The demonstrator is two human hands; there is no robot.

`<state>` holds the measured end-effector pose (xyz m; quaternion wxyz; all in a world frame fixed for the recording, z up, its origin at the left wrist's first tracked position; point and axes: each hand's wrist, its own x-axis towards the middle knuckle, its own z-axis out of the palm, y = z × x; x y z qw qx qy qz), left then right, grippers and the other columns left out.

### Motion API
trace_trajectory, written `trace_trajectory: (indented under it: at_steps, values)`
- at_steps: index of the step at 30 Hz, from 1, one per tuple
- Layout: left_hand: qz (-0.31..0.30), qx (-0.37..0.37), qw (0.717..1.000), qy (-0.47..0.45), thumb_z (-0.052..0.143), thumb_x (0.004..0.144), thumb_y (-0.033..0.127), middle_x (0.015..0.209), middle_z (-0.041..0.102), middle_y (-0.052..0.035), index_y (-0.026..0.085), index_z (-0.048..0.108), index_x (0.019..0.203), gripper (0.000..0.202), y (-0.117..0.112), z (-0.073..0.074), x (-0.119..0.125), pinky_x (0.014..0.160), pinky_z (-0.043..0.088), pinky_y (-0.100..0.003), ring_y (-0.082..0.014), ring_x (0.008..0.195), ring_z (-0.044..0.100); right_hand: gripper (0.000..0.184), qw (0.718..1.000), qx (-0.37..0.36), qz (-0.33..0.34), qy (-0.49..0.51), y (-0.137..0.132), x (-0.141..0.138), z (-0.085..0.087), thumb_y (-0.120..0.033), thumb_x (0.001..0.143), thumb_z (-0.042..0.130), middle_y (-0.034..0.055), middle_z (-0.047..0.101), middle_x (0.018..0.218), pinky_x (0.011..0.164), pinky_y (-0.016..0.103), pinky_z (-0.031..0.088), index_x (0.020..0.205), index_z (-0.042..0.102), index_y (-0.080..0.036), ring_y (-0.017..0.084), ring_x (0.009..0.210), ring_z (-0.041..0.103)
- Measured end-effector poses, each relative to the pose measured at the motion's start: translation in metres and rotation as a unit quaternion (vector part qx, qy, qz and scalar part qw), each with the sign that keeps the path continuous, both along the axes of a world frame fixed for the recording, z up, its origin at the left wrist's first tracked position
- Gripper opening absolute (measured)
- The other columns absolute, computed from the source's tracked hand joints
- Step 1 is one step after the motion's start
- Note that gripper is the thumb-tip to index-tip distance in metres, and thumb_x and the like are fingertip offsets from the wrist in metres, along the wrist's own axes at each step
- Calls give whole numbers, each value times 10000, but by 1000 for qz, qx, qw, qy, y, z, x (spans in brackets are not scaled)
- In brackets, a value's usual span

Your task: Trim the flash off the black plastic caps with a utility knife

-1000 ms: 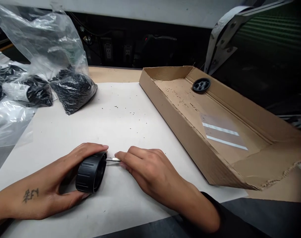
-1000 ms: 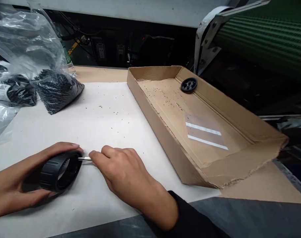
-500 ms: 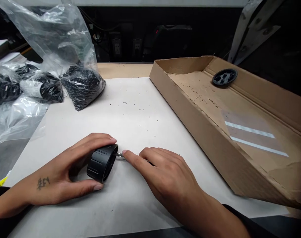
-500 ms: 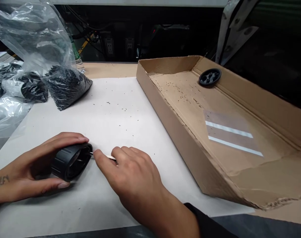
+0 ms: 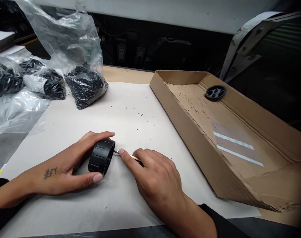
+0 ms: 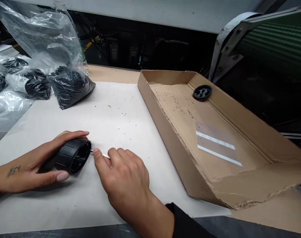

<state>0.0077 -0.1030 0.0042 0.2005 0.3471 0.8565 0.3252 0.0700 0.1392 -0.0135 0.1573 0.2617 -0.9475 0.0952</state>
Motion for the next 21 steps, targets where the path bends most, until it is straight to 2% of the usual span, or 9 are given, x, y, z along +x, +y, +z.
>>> trace_trajectory:
  at_steps: [5,12,16,19,21]
  values:
    - [8,19,1000,-7,590,849,422,1433,405,-43,342,268,1421,661,2,-2,1,1031,450,-378,-291,1268,453,390,999,12,-19,-36,-1,5,1,-53,894,458,39,573,784,547,340,270,1239,594,-173,196,616,452]
    - [5,7,1000,-6,633,826,433,1491,369,-9,407,179,1446,769,-6,-11,-1,1035,461,-398,-323,1343,387,378,998,16,7,-59,-2,9,2,-82,876,533,39,581,824,554,345,315,1249,564,-139,204,662,489]
    - [18,19,999,-21,657,813,414,1485,387,-26,391,167,1450,804,-7,-13,2,1067,429,-418,-322,1334,403,415,995,26,7,-92,-2,11,4,-79,868,542,40,584,831,541,341,315,1279,541,-137,203,676,502]
    - [42,22,998,-32,614,838,430,1478,388,-24,372,224,1435,716,-5,-11,4,1067,427,-388,-313,1315,423,450,993,36,10,-113,-3,12,4,-84,856,557,45,590,831,528,332,308,1302,523,-133,200,670,509]
    - [34,15,999,-39,589,855,435,1466,394,-5,382,260,1417,653,-3,-7,4,1041,447,-347,-302,1314,416,484,993,36,9,-113,-5,14,4,-74,830,568,50,593,830,521,329,308,1310,517,-122,199,658,512]
